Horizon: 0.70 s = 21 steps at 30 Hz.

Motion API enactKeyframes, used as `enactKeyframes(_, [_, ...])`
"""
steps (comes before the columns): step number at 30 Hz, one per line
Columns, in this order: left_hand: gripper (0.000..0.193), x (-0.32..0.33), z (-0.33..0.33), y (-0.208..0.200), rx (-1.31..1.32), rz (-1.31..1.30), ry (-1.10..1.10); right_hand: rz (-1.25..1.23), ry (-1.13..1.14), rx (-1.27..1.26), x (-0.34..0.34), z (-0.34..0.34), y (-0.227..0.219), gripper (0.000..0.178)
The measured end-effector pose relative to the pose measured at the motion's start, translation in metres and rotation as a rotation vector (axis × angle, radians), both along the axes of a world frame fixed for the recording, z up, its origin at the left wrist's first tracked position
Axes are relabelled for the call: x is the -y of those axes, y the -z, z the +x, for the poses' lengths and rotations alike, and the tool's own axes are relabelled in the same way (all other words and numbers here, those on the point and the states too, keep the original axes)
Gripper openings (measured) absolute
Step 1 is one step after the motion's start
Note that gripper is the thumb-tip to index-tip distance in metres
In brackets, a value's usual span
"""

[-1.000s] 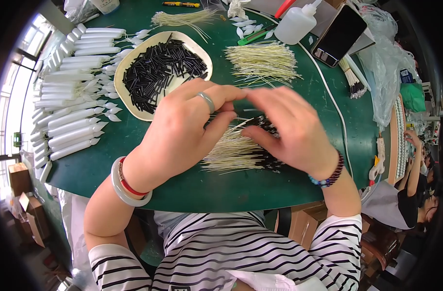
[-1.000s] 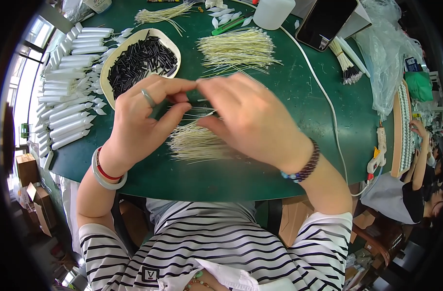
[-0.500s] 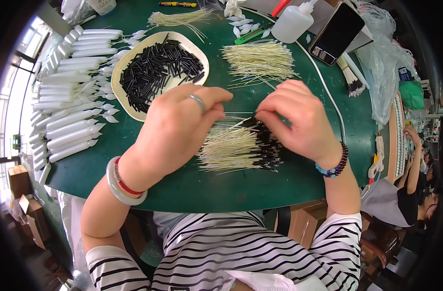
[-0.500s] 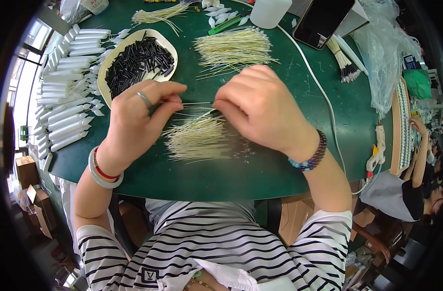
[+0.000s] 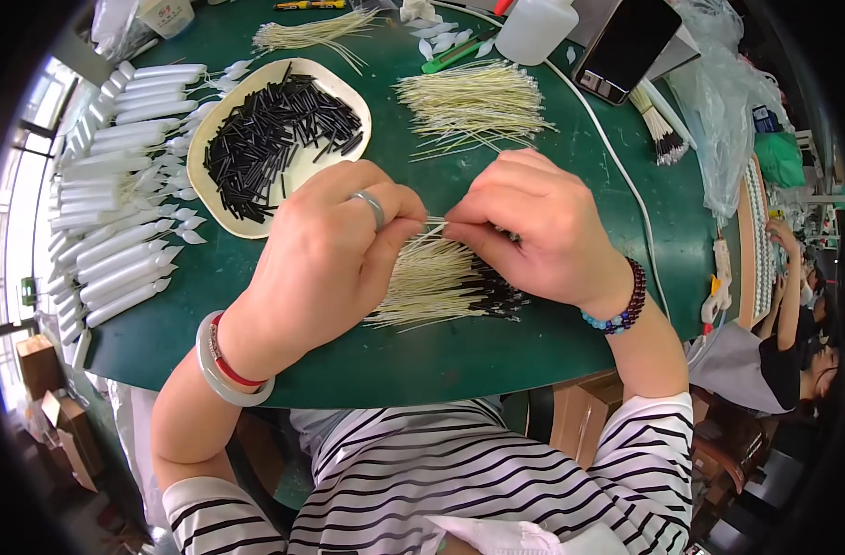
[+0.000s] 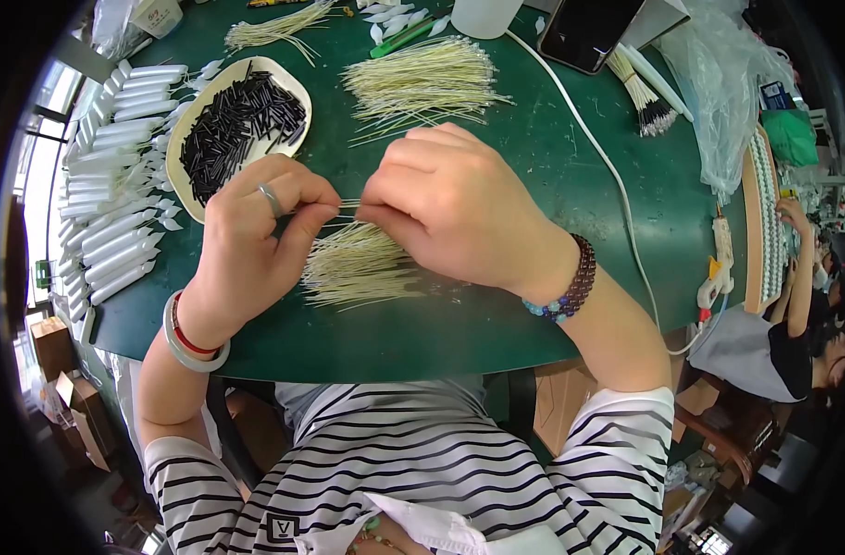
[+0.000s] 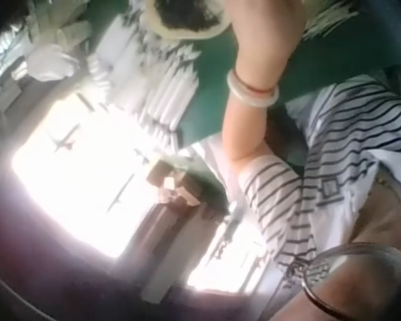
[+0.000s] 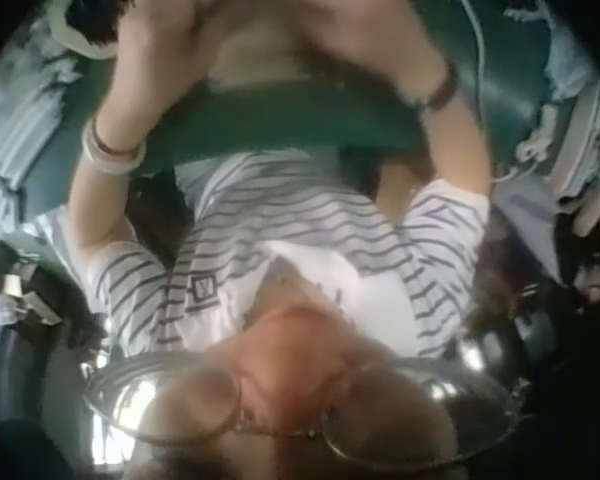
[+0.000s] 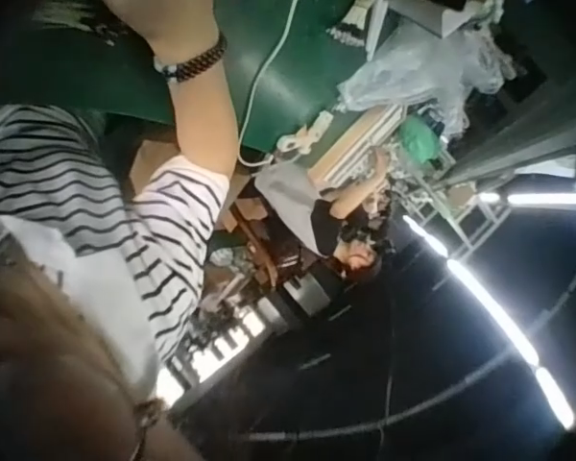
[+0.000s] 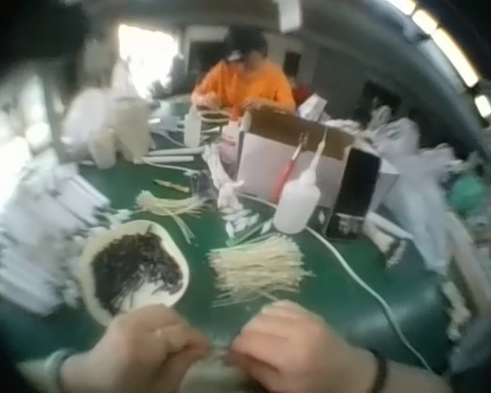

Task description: The person assembles electronic wire components by manually inserting small black connector pins into wires on a factory workbench.

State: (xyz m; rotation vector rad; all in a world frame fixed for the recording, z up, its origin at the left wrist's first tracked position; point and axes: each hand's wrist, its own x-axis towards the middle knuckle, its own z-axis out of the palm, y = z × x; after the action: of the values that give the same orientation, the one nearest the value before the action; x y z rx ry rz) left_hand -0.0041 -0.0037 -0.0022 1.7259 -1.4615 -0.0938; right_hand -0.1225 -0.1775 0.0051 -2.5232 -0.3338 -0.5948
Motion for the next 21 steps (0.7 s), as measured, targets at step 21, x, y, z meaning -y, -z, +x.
enactKeyframes(21, [0.011,-0.016,0.059,-0.001,0.119,0.161,-0.343,-0.147,0.347,-0.186,0.035,0.013,0.019,0.010])
